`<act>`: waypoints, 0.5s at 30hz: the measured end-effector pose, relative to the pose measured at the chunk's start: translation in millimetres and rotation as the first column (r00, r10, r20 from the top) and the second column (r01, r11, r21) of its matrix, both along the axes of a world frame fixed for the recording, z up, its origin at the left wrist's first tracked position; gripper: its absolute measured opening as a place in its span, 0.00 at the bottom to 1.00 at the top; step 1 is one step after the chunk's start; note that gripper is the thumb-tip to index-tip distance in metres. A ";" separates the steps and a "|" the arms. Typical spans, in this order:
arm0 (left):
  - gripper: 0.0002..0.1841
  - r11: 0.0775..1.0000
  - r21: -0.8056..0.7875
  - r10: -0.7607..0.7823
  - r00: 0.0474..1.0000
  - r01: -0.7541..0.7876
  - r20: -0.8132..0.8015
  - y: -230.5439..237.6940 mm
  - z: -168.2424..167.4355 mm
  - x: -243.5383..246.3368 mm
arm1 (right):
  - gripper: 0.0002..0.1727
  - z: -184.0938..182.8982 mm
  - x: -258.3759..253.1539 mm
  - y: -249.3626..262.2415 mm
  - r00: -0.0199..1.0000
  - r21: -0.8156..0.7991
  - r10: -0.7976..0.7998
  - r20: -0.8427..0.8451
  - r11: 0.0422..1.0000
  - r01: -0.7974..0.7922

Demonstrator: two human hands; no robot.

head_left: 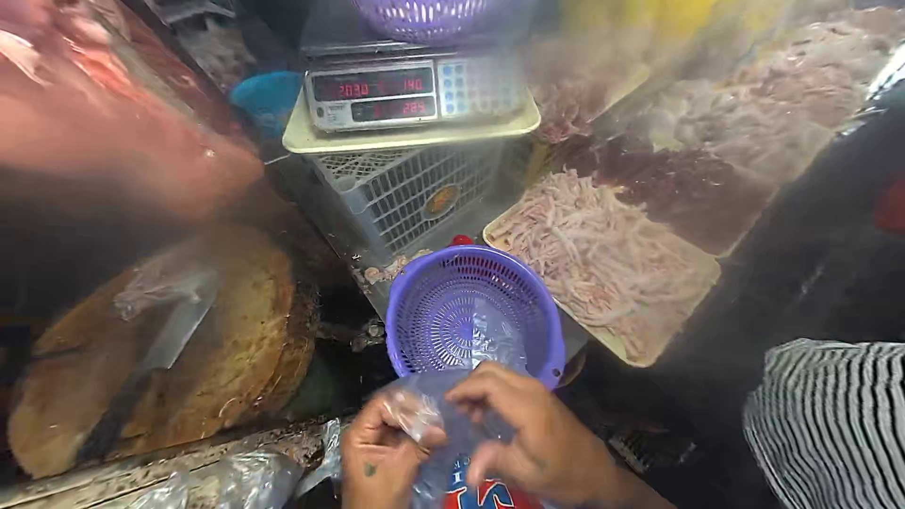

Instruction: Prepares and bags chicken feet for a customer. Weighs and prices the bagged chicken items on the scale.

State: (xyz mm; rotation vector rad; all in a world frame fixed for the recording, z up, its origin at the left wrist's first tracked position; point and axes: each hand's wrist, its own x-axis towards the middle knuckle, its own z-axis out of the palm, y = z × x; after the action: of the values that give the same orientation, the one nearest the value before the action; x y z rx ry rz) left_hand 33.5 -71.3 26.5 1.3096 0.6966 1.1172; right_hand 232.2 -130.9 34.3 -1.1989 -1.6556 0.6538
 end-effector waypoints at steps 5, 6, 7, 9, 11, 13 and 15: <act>0.13 0.952 -0.223 -0.123 0.927 0.211 0.355 -17.4 -2.5 -7.0 | 0.18 -18.1 -14.7 9.8 0.996 0.212 0.040 -0.081 0.977 -0.022; 0.14 0.935 -0.219 -0.148 0.866 0.281 0.479 -16.0 -7.8 -20.6 | 0.16 -25.4 -6.4 11.6 0.998 0.185 0.001 -0.065 0.983 0.011; 0.17 0.926 -0.191 -0.163 0.802 0.325 0.574 -13.3 -10.7 -34.8 | 0.14 -35.2 3.2 13.7 0.997 0.131 -0.068 -0.028 0.989 0.071; 0.23 0.932 -0.103 -0.206 0.744 0.346 0.635 -8.5 -7.8 -61.8 | 0.10 -55.3 19.3 18.4 0.964 -0.001 -0.257 0.063 0.966 0.258; 0.19 0.972 -0.058 -0.195 0.918 0.228 0.346 -5.7 2.4 -76.0 | 0.06 -61.8 25.3 19.7 0.930 -0.103 -0.367 -0.018 0.926 0.363; 0.13 0.996 0.010 -0.087 0.996 0.087 0.017 3.4 7.1 -60.1 | 0.07 -53.1 24.5 14.5 0.878 -0.167 -0.294 -0.377 0.954 0.248; 0.16 0.973 0.203 0.176 0.916 -0.107 -0.360 15.9 -12.8 -47.4 | 0.09 -41.4 26.1 5.7 0.617 -0.112 -0.071 -0.784 0.993 -0.028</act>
State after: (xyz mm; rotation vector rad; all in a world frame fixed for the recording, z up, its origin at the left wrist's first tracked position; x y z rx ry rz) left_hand -13.8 -55.4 13.6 1.6743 1.0058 1.0729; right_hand 258.3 -125.2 -7.1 -0.7988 -0.8429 1.0855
